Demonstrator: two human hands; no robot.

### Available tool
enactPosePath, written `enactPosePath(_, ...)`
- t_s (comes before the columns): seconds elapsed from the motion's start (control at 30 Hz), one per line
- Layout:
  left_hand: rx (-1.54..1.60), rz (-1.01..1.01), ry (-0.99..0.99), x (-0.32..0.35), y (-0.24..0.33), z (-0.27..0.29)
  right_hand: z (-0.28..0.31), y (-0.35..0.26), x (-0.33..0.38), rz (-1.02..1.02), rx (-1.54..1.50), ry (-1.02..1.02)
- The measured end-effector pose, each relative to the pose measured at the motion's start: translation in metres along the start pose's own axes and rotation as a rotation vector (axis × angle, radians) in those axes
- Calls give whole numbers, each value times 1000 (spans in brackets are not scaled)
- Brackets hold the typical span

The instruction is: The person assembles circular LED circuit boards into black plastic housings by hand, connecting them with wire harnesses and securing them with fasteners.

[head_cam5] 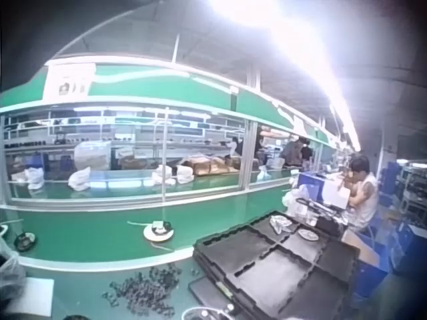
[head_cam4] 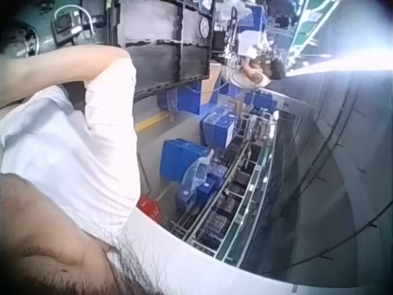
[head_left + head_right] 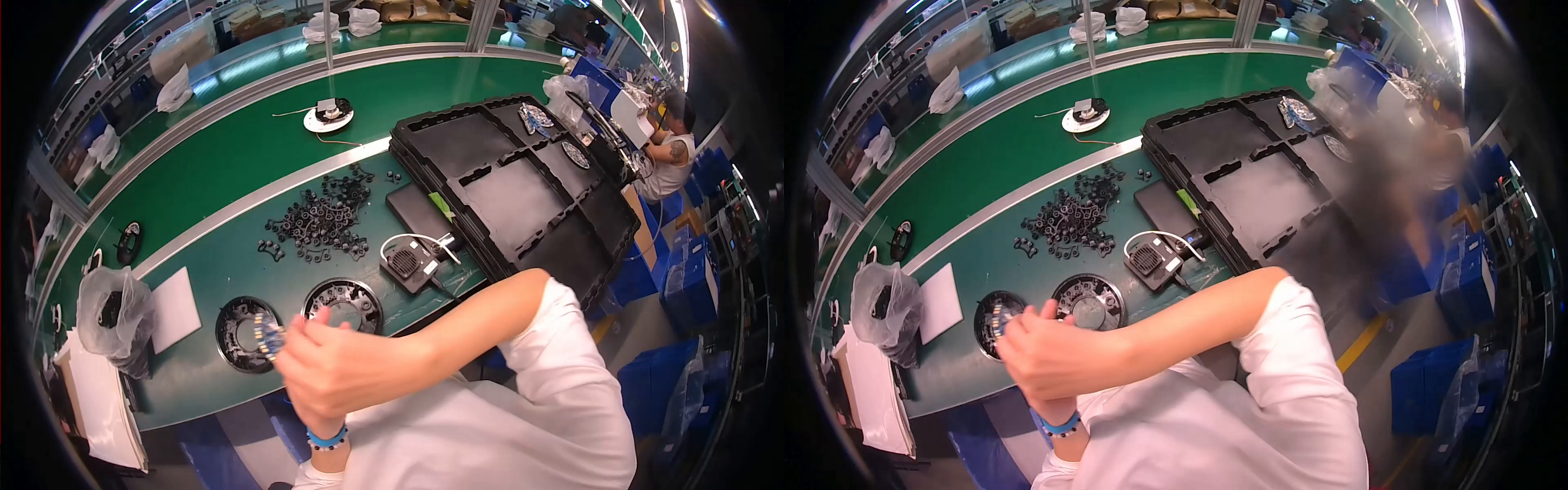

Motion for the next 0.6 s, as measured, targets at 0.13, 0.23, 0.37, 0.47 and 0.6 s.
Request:
enactPosePath(0.13,-606,-119,127,-3,29,11,-22,-24,-22,-96,-49,-26)
enactPosePath(0.23,-487,-214,170,-5,19,42,-29,-37,-23,-162,-165,-82)
enactPosePath(0.37,448,17,128,-2,5,55,-30,-22,1,-360,-544,156)
enactPosePath(0.47,-174,69,-53,5,0,64,-30,1,27,-455,-660,124)
enactPosePath(0.6,-115,429,-437,0,-12,29,-52,-2,68,-484,-757,21)
Point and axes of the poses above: each hand's wrist, its own x-axis away from the middle knuckle, its own z-axis out of the back of the hand, y = z × x, the point moved 6 cm from there along -x, towards the middle knuckle, and after that the axes turned 2 degrees about z, right-handed, at the moved point
